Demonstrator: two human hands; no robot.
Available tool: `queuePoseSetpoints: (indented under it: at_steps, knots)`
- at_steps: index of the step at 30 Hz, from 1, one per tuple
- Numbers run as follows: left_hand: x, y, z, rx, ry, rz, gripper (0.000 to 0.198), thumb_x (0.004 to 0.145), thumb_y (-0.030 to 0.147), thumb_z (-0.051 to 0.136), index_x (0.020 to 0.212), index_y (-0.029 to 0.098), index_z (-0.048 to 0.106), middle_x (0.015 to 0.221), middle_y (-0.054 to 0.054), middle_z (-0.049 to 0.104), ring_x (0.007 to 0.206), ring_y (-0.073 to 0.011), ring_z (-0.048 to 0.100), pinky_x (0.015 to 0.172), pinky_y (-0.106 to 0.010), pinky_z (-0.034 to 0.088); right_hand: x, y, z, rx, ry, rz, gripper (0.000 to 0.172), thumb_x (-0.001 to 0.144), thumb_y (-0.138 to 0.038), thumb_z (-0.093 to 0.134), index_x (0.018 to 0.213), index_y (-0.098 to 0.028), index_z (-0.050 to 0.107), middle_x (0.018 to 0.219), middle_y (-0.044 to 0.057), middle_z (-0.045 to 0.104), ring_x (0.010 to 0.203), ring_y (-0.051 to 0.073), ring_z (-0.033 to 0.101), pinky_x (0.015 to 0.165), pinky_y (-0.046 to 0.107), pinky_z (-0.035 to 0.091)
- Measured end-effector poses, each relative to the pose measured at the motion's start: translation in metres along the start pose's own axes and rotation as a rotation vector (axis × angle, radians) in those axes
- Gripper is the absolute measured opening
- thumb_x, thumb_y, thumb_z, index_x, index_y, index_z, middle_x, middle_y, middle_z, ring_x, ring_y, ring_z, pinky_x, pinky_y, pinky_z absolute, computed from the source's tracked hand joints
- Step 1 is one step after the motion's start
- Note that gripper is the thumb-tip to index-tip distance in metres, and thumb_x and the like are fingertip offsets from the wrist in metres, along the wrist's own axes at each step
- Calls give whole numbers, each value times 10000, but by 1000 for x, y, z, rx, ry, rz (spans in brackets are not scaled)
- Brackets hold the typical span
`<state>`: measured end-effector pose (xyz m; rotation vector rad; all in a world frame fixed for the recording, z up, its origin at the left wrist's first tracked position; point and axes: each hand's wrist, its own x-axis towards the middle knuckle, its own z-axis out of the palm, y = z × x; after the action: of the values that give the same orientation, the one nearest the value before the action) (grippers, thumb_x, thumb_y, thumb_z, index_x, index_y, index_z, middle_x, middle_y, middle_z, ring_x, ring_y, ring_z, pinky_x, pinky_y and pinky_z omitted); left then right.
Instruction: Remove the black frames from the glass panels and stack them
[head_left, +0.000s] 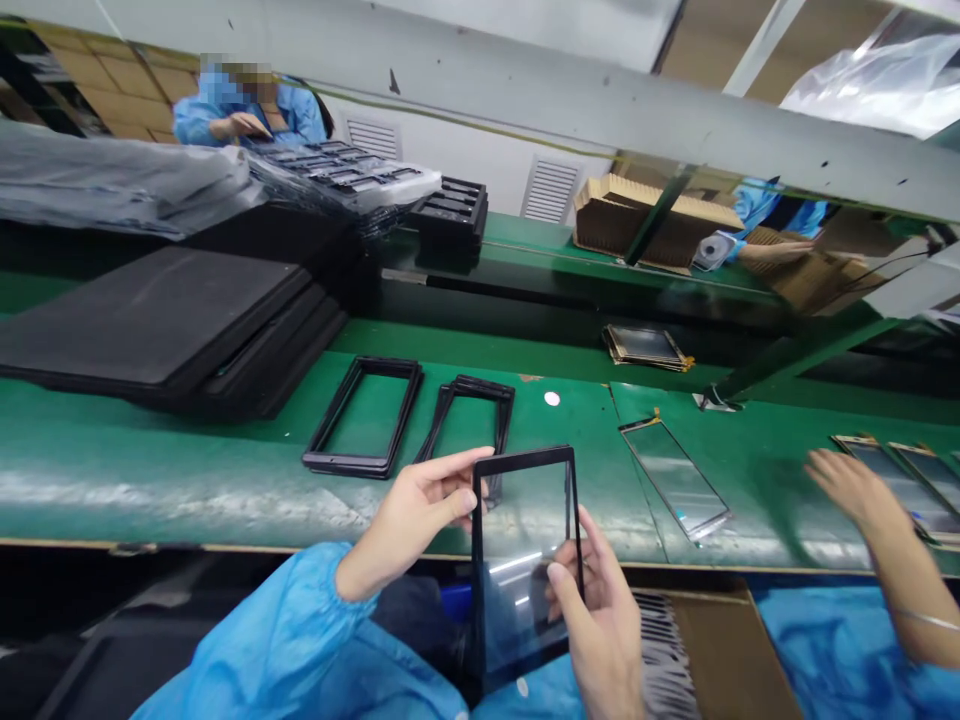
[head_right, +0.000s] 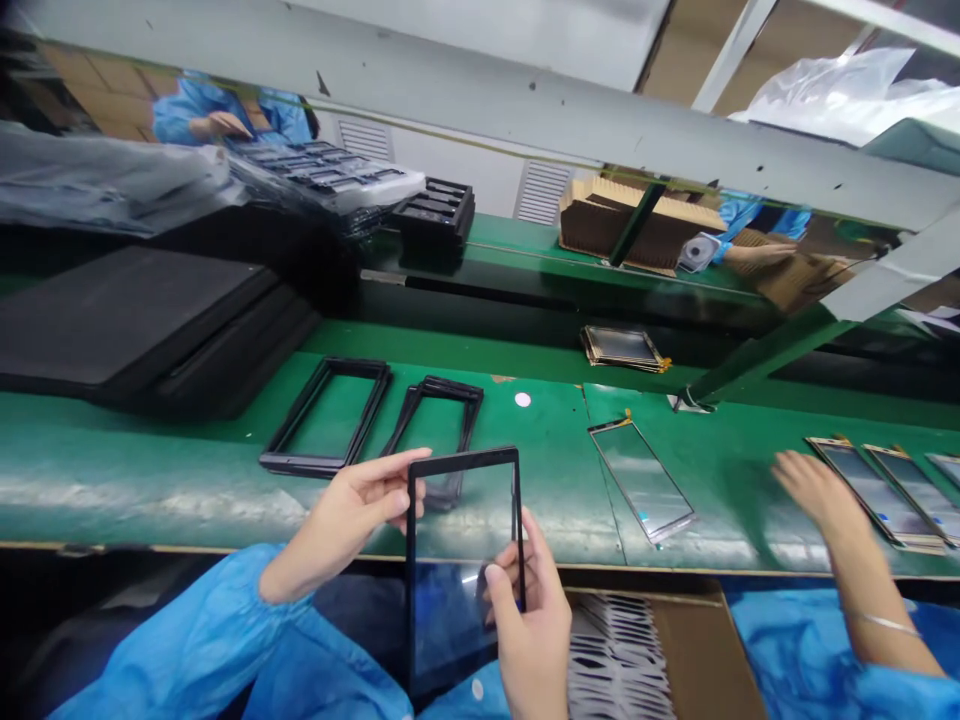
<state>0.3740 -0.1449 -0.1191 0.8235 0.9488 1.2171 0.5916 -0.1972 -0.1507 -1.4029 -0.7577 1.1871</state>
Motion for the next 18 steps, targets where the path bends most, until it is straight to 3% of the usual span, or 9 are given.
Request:
queuePoseSetpoints:
  at_steps: [7,14,18]
  knots:
    - [3,-6,-1,-35,27,-11,487,809,293,891,1284,266,788,943,-71,789,791,-172,741,587,-189,586,6,15,-8,-49,-59,1,704,790,-401,846,1453,-370,611,888,-34,711,655,129,634,539,209,565]
    - [1,-8,-1,-1,55,-17,523,831,298,866,1334,214,752,985,-95,797,819,-193,754,591,-203,583,2,13,-1,-47,-30,-23,677,816,-410,821,1458,-359,613,877,-38,713,664,133,638,561,209,559]
    - [-2,-5,0,81,85,-29,581,860,348,829,1398,167,705,969,-139,826,877,-237,781,623,-235,601,2,18,-2,-163,-20,-113,627,842,-417,787,1446,-356,634,978,-1,730,841,196,705,764,307,621]
